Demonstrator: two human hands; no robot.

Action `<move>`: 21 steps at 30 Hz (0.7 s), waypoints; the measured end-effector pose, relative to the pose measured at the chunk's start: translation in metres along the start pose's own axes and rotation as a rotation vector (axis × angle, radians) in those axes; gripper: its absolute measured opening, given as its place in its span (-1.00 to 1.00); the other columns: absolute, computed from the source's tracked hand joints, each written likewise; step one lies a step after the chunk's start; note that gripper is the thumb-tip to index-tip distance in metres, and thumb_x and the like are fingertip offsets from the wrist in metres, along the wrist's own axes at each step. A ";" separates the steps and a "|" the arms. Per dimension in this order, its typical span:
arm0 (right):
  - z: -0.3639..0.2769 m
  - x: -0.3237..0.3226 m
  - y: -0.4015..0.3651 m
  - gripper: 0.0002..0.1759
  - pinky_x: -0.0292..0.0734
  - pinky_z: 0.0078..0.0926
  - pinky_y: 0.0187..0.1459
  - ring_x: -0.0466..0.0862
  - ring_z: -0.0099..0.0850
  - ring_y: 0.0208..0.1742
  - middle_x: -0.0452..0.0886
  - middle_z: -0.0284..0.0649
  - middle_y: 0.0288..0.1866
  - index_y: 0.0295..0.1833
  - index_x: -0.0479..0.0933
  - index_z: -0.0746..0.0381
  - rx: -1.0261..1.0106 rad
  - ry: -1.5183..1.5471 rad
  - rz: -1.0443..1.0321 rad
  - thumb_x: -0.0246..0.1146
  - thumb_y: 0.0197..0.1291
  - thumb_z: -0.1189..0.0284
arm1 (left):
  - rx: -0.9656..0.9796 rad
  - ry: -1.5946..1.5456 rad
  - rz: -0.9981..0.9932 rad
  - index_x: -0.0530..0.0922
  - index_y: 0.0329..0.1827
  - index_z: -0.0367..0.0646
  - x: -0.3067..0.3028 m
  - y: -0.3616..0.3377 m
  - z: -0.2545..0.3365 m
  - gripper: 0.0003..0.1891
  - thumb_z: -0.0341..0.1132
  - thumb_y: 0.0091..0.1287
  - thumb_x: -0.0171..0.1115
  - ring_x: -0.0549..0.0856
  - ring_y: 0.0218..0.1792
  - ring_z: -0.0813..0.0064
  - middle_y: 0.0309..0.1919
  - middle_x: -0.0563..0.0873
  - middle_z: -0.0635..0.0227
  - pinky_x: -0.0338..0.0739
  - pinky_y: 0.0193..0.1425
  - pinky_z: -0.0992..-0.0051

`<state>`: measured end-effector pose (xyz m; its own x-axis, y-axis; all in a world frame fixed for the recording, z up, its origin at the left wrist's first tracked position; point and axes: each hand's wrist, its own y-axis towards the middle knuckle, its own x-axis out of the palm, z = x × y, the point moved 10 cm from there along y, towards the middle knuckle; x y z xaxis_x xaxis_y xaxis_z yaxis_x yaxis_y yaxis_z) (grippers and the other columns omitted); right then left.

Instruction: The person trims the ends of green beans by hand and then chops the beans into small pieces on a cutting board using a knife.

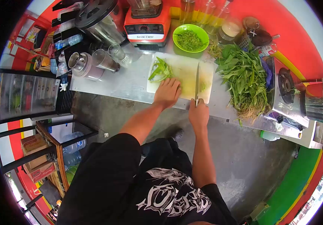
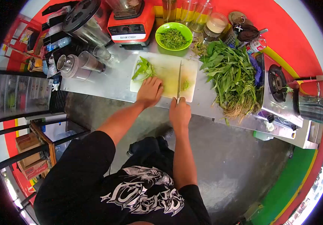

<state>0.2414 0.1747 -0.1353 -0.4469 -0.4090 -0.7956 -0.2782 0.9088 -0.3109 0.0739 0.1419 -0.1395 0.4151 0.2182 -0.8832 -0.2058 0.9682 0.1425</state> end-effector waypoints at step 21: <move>-0.056 0.027 -0.025 -0.71 0.71 -0.07 -0.31 0.79 0.03 -0.32 0.73 0.07 -0.38 -0.05 0.39 0.32 -0.222 -0.277 -0.016 0.08 0.51 0.26 | 0.004 0.022 0.023 0.48 -0.05 -0.15 -0.002 0.000 -0.001 -0.81 -0.32 0.34 0.13 0.49 0.03 0.13 -0.09 0.51 0.19 0.38 0.16 0.16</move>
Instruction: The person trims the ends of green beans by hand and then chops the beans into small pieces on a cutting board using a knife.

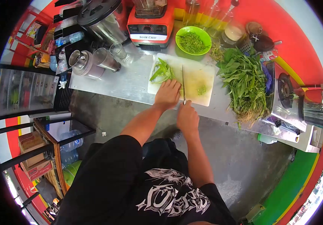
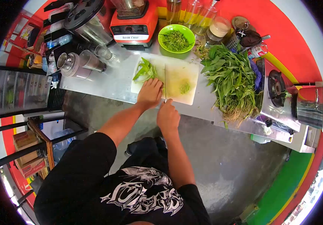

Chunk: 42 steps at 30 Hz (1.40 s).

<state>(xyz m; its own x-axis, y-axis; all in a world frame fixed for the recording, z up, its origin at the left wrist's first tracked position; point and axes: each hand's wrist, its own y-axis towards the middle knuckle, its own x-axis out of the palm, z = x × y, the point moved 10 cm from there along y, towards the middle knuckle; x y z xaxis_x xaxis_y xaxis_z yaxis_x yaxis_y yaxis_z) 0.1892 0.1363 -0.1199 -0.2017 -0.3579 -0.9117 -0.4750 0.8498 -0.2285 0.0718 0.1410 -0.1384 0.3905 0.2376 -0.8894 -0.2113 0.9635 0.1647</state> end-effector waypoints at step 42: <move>0.010 0.023 0.022 -0.61 0.66 0.08 -0.06 0.76 0.18 -0.10 0.73 0.20 -0.17 0.05 0.34 0.36 0.047 0.095 -0.156 0.09 0.52 0.19 | 0.002 -0.117 0.032 0.46 -0.01 -0.18 -0.007 -0.001 -0.003 -0.80 -0.35 0.36 0.14 0.48 0.02 0.05 -0.07 0.52 0.13 0.34 0.16 0.14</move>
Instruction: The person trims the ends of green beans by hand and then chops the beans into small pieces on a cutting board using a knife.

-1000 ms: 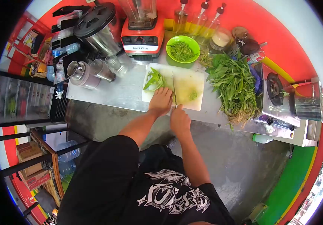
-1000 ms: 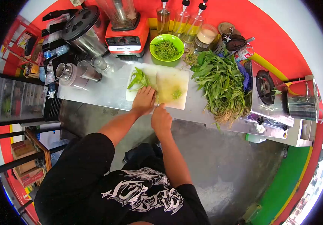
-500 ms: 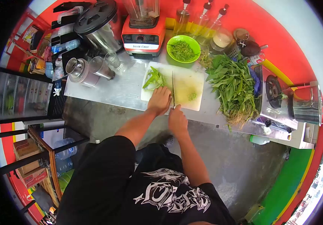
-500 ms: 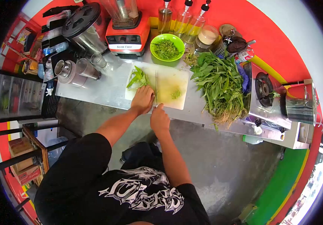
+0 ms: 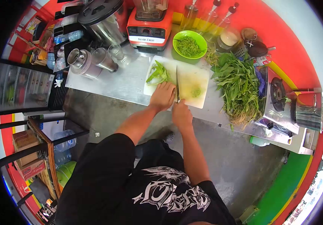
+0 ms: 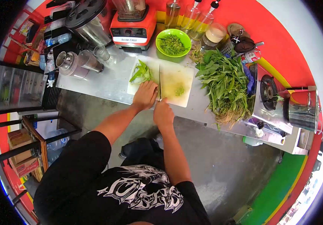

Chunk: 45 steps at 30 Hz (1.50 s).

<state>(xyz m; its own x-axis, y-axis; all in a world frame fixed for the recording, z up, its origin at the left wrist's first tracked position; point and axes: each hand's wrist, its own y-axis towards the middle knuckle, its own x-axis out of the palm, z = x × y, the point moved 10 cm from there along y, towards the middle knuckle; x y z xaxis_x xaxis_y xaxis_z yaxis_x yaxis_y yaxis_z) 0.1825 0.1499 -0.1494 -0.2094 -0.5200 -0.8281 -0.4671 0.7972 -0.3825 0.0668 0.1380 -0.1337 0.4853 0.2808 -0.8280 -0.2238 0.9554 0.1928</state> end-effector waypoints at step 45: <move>0.003 0.016 0.018 -0.57 0.57 0.19 0.09 0.67 0.32 0.04 0.67 0.34 -0.03 0.11 0.34 0.41 -0.020 0.046 -0.102 0.08 0.50 0.20 | 0.007 0.132 -0.016 0.48 -0.06 -0.18 0.007 0.000 0.000 -0.77 -0.33 0.26 0.16 0.48 0.02 0.08 -0.08 0.50 0.14 0.37 0.14 0.15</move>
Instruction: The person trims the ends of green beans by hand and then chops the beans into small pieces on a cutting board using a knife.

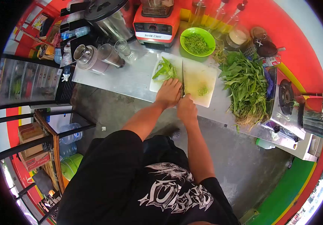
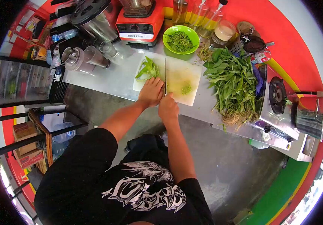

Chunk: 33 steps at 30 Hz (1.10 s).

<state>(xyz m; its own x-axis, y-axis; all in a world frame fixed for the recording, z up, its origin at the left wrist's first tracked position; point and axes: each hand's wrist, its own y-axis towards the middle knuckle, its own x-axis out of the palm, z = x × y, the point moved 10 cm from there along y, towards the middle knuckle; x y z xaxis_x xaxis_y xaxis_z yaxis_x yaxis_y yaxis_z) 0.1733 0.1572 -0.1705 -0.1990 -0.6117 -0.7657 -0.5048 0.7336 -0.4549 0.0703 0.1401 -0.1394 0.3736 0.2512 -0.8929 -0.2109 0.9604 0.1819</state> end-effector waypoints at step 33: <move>0.010 -0.009 -0.020 -0.61 0.63 0.15 -0.05 0.73 0.25 -0.10 0.71 0.27 -0.18 0.01 0.38 0.32 -0.004 0.099 0.083 0.12 0.50 0.15 | -0.049 -0.099 -0.026 0.43 0.01 -0.17 -0.005 0.002 0.000 -0.73 -0.40 0.24 0.14 0.49 0.02 0.02 -0.07 0.52 0.12 0.37 0.17 0.11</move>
<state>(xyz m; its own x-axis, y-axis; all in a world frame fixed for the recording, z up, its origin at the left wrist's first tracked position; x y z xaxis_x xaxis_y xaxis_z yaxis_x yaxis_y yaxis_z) 0.1929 0.1510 -0.1591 -0.3218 -0.5753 -0.7520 -0.4861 0.7819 -0.3902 0.0683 0.1412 -0.1344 0.4662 0.2395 -0.8516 -0.2430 0.9603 0.1371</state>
